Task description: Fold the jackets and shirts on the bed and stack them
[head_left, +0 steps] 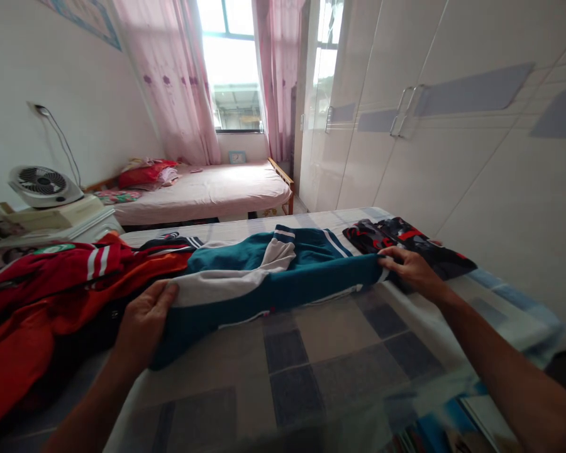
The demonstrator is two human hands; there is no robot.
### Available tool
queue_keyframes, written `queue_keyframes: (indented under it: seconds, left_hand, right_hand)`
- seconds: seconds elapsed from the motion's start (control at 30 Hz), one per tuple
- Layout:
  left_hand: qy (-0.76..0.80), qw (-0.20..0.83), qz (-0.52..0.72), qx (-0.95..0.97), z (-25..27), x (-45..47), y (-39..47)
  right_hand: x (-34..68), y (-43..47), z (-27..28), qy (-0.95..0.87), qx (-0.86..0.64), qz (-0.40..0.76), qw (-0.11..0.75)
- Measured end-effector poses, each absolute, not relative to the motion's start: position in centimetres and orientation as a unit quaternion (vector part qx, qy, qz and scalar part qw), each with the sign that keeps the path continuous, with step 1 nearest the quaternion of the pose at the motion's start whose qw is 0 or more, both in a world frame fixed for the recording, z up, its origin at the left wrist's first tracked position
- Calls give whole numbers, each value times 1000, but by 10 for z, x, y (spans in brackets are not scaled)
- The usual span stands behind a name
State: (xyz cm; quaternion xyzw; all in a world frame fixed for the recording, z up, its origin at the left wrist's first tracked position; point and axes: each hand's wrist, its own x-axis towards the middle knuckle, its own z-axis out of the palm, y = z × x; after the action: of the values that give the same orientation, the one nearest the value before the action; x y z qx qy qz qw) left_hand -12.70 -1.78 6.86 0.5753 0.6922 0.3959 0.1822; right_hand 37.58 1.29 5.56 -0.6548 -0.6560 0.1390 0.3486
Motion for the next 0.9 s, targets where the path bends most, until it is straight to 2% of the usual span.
queue_keyframes:
  seconds: [0.13, 0.27, 0.4, 0.53, 0.63, 0.73, 0.9]
  left_hand:
    - [685, 302, 389, 538, 57, -138, 20]
    - [693, 351, 365, 513, 37, -148, 7]
    - [666, 310, 389, 555, 47, -136, -14]
    - [648, 196, 461, 573, 100, -121, -19]
    - [678, 98, 445, 577, 126, -124, -28]
    - [689, 43, 390, 609, 103, -136, -42]
    - [606, 33, 300, 736, 18, -145, -55]
  right_hand:
    - [368, 52, 34, -530, -682, 215, 456]
    - [365, 57, -1, -501, -668, 292, 466]
    - [357, 62, 3, -540, -663, 190, 483]
    - [349, 69, 55, -564, -628, 45, 535]
    - [350, 57, 88, -550, -625, -54, 552]
    - [355, 32, 80, -550, -651, -96, 514]
    - [353, -3, 19, -632, -721, -59, 279]
